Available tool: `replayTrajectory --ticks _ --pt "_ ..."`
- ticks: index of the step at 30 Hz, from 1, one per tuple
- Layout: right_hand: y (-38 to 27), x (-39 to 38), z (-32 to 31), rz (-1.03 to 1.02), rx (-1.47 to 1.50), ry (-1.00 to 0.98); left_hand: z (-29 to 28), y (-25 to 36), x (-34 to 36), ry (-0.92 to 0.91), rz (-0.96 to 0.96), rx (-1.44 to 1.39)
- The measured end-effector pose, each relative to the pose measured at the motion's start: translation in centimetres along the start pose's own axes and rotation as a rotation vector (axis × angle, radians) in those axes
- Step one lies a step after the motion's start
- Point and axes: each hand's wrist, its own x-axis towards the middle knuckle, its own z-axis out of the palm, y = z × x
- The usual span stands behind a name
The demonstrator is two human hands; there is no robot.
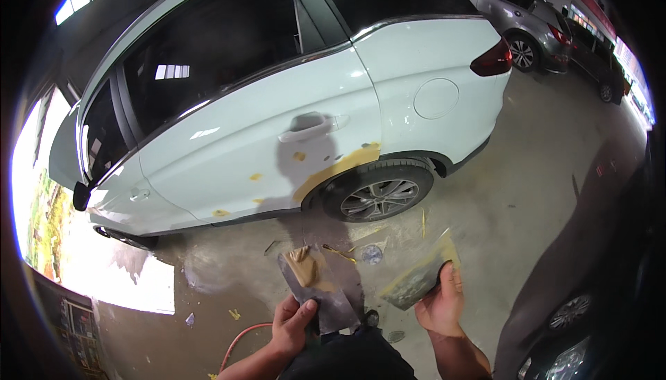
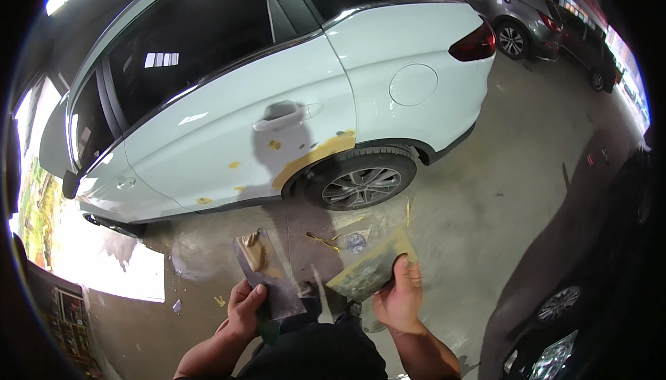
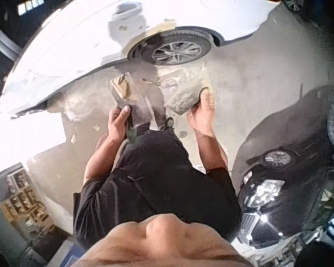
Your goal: The person applies a beige body filler to the rear quarter panel of a white car using a spreader, smoothing the material over the surface. The person then uses a sanding block to sand the applied filler, leveling the surface.
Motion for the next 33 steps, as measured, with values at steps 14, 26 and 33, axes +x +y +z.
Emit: replayTrajectory --ticks 14,26,33 --pt "7.2 1.1 1.0 0.121 -0.779 -0.639 -4.8 2.5 -3.1 -0.011 0.036 0.082" --pt "16.7 4.5 3.2 -0.155 -1.028 -0.978 -11.0 3.6 1.7 0.158 -0.118 -0.03" --pt "23.4 8.9 7.7 0.47 -0.708 -0.478 -15.9 1.7 8.1 0.132 -0.28 0.049"
